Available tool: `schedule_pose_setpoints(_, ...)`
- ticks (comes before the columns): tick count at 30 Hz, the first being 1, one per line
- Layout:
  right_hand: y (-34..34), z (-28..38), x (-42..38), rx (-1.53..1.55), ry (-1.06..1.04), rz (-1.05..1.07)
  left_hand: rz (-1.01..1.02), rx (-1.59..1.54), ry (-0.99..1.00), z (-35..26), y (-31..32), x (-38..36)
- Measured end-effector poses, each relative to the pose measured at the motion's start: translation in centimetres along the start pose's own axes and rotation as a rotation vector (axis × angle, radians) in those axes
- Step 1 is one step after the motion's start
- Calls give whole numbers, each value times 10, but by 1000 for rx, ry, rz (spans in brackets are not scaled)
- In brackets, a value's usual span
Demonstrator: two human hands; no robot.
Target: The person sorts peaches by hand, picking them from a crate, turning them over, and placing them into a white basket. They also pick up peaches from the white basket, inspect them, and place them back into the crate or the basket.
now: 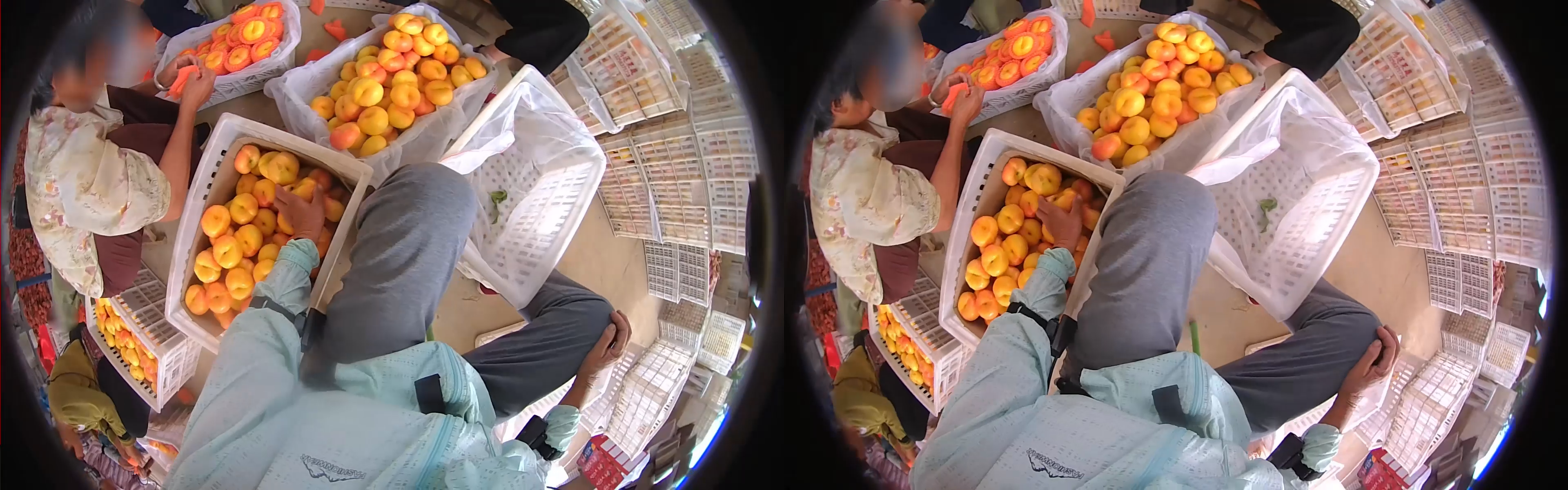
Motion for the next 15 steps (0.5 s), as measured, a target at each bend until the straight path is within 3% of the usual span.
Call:
schedule_pose_setpoints(4, -1, 26, 1, -179, 3, -44, 178, 50, 2, 13, -6, 1)
schedule_pose_setpoints(6, 13, 74, 7, -498, -17, 84, 158, -35, 61, 20, -20, 0)
schedule_pose_setpoints(9, 84, 98, 14, -30, -167, 430, 237, -87, 93, -14, -61, -23)
schedule_pose_setpoints(11, 156, 108, 7, -45, -257, 579, 372, -664, 14, -29, -72, -38)
schedule_pose_setpoints(13, 228, 107, 2, -86, -246, 783, 428, -721, 122, -60, -91, -53)
schedule_pose_setpoints(14, 261, 104, 0, -161, -144, 967, 474, -763, 212, -78, -103, -60)
schedule_pose_setpoints(15, 265, 121, 15, -152, -195, 947, 424, -765, 236, -81, -119, -52)
Point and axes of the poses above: each hand's wrist, its own x-axis towards the middle knuckle, its own y-axis out of the palm, z = x × y, the point moved 6 cm from there along x, towards the middle knuckle, and after that the axes turned 14 degrees about z, right-handed, at the moved point
